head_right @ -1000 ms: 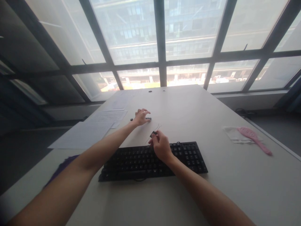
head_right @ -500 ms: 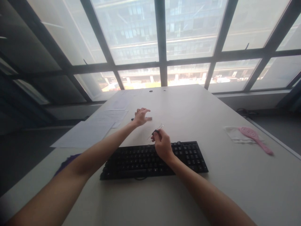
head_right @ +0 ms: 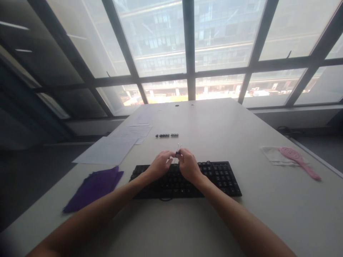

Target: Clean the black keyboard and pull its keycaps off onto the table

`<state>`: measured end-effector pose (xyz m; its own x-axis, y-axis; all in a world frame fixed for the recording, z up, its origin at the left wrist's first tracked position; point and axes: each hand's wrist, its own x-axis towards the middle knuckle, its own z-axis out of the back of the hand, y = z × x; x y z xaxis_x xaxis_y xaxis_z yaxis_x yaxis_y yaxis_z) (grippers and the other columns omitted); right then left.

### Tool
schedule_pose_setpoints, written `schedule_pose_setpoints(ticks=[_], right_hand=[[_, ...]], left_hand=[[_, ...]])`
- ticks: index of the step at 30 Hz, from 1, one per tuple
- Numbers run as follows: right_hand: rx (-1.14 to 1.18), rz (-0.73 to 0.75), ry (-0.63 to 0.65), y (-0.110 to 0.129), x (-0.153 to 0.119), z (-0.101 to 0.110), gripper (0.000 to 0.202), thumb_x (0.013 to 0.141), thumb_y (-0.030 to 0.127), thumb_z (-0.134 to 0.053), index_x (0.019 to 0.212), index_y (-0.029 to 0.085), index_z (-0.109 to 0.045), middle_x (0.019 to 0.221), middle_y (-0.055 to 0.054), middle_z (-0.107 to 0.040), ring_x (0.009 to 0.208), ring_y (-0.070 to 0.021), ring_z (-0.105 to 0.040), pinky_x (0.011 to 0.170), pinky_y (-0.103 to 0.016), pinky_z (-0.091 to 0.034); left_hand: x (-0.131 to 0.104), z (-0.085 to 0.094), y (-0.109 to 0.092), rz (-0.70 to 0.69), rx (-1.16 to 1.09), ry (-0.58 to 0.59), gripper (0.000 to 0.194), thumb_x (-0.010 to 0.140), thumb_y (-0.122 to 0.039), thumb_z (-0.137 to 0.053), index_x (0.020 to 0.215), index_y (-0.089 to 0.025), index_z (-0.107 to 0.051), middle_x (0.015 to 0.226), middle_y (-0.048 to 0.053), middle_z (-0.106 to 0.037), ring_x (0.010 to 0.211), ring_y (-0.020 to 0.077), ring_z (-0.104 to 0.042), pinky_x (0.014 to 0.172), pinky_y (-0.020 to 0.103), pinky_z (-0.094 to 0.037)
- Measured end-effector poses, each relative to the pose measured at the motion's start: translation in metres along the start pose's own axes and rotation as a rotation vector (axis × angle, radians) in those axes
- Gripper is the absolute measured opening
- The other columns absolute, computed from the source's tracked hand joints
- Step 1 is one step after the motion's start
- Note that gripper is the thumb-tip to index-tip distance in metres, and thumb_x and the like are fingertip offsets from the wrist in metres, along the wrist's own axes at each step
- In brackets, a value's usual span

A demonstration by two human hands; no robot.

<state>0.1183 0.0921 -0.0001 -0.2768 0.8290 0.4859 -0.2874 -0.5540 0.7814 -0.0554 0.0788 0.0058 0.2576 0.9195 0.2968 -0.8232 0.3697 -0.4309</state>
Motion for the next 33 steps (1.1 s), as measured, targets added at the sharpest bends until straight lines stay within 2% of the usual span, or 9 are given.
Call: schedule_pose_setpoints(ticks=[5,12,18,22,27,33], right_hand=[[-0.088,0.036,0.075,0.003,-0.001,-0.001,0.018,0.096,0.02,-0.047,0.081,0.022,-0.057,0.079,-0.003,-0.061,0.072,-0.0182,-0.056,0.068,-0.028,-0.04],[-0.198,0.151,0.15,0.004,-0.011,-0.002,0.019,0.097,0.021,-0.046,0.081,0.022,-0.057,0.08,-0.004,-0.061,0.066,-0.0168,-0.051,0.064,-0.027,-0.038],[-0.019,0.023,0.022,0.001,-0.01,0.001,0.021,0.094,0.025,-0.049,0.075,0.022,-0.057,0.071,-0.002,-0.063,0.066,-0.0179,-0.055,0.064,-0.029,-0.04],[0.11,-0.086,-0.016,-0.004,-0.006,0.002,0.021,0.092,0.032,-0.051,0.076,0.021,-0.058,0.067,-0.002,-0.065,0.062,-0.0188,-0.058,0.06,-0.03,-0.044],[0.192,-0.132,-0.042,-0.006,-0.006,0.002,0.02,0.092,0.037,-0.054,0.078,0.022,-0.058,0.068,-0.003,-0.067,0.064,-0.0211,-0.064,0.063,-0.033,-0.049],[0.197,-0.146,-0.124,-0.001,-0.007,0.002,0.02,0.095,0.038,-0.051,0.087,0.022,-0.058,0.075,-0.004,-0.069,0.069,-0.021,-0.066,0.068,-0.033,-0.051]], left_hand=[[-0.003,-0.008,0.002,-0.023,-0.031,-0.039,0.024,0.086,-0.007,-0.046,0.089,-0.021,-0.066,0.089,0.005,-0.069,0.088,0.022,-0.062,0.085,0.036,-0.049],[-0.01,0.0,-0.008,-0.083,-0.134,-0.012,0.019,0.076,-0.005,-0.051,0.081,-0.021,-0.061,0.082,0.004,-0.065,0.083,0.0201,-0.059,0.077,0.032,-0.049],[-0.013,0.006,-0.013,-0.083,-0.233,0.043,0.01,0.08,-0.02,-0.066,0.088,-0.024,-0.072,0.089,0.005,-0.069,0.087,0.0204,-0.062,0.082,0.034,-0.05],[-0.011,0.004,-0.01,-0.03,-0.305,0.016,0.013,0.082,-0.023,-0.07,0.093,-0.024,-0.076,0.086,0.003,-0.07,0.08,0.018,-0.064,0.078,0.032,-0.051],[-0.012,0.003,-0.01,-0.055,-0.372,-0.046,0.014,0.083,-0.02,-0.071,0.096,-0.024,-0.075,0.09,0.003,-0.072,0.083,0.0172,-0.067,0.078,0.03,-0.053],[-0.015,0.001,-0.012,-0.083,-0.366,-0.136,0.032,0.082,-0.012,-0.071,0.11,-0.024,-0.066,0.099,0.001,-0.073,0.091,0.0164,-0.068,0.087,0.031,-0.053]])
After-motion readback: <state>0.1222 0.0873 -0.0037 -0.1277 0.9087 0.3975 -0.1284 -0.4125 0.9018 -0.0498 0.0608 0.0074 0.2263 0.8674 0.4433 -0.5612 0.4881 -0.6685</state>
